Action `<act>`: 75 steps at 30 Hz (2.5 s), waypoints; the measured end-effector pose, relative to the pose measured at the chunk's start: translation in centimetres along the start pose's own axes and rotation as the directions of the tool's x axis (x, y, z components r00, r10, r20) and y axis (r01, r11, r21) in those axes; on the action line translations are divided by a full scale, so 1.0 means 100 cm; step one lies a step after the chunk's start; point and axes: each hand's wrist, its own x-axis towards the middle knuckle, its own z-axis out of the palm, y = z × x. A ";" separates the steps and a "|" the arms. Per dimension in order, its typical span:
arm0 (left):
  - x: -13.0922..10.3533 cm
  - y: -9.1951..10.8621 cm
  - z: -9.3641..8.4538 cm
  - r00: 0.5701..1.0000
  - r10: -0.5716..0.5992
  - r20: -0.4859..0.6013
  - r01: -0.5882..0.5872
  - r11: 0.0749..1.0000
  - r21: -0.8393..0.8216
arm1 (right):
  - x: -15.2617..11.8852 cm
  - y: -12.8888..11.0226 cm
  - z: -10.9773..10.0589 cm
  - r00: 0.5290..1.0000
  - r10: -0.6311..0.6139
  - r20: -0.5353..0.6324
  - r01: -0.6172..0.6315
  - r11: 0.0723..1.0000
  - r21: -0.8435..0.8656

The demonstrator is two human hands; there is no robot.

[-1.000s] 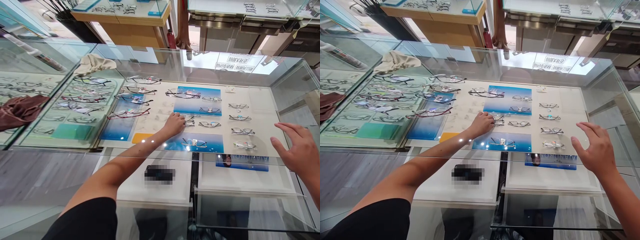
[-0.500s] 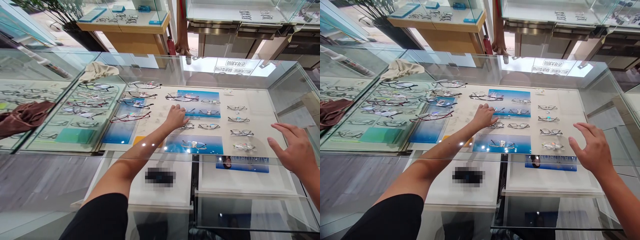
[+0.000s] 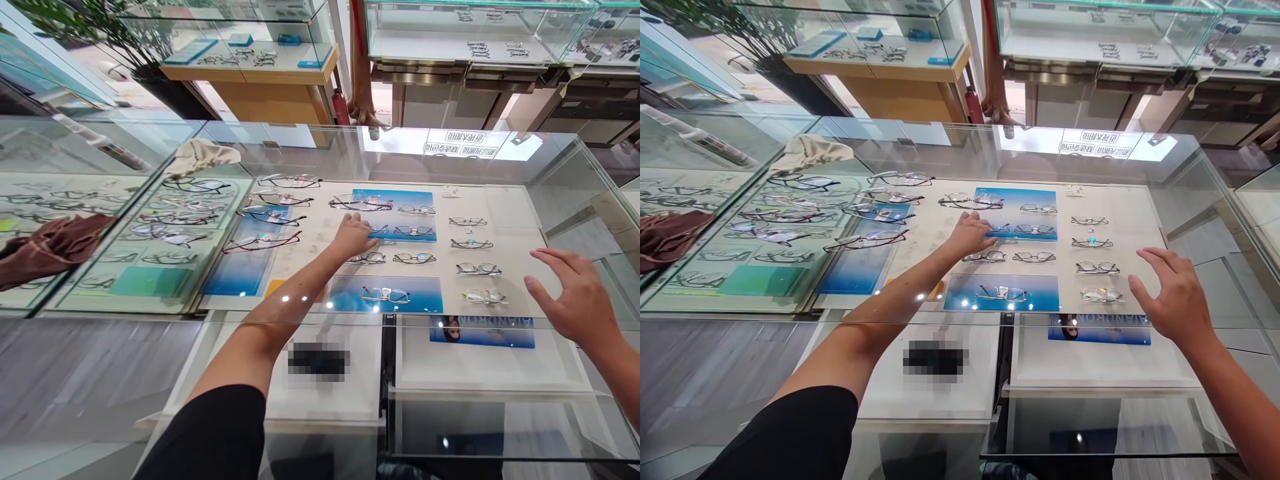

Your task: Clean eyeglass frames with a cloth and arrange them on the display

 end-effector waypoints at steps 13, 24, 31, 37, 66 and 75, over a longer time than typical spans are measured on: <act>-0.005 -0.003 0.000 0.997 -0.003 -0.077 -0.003 0.997 -0.076 | 0.000 0.002 0.003 1.000 0.008 -0.010 -0.008 1.000 0.011; -0.009 -0.004 0.015 0.833 -0.547 0.083 0.534 0.757 -0.376 | -0.002 0.003 0.004 0.999 0.032 0.007 -0.032 0.999 0.021; -0.007 0.001 0.016 0.805 -0.578 0.134 0.586 0.739 -0.331 | -0.002 0.002 0.003 0.996 0.080 0.029 -0.081 0.996 0.048; -0.008 0.004 0.016 0.796 -0.593 0.121 0.599 0.742 -0.300 | -0.002 0.002 0.003 0.997 0.078 0.022 -0.078 0.996 0.034; -0.044 0.013 0.004 0.847 -0.532 -0.005 0.509 0.813 -0.283 | -0.001 0.003 0.006 0.997 0.072 0.028 -0.073 0.996 0.058; -0.196 0.058 -0.034 0.993 -0.089 0.073 0.113 0.863 -0.493 | 0.004 0.004 0.012 0.993 0.103 0.054 -0.106 0.992 0.065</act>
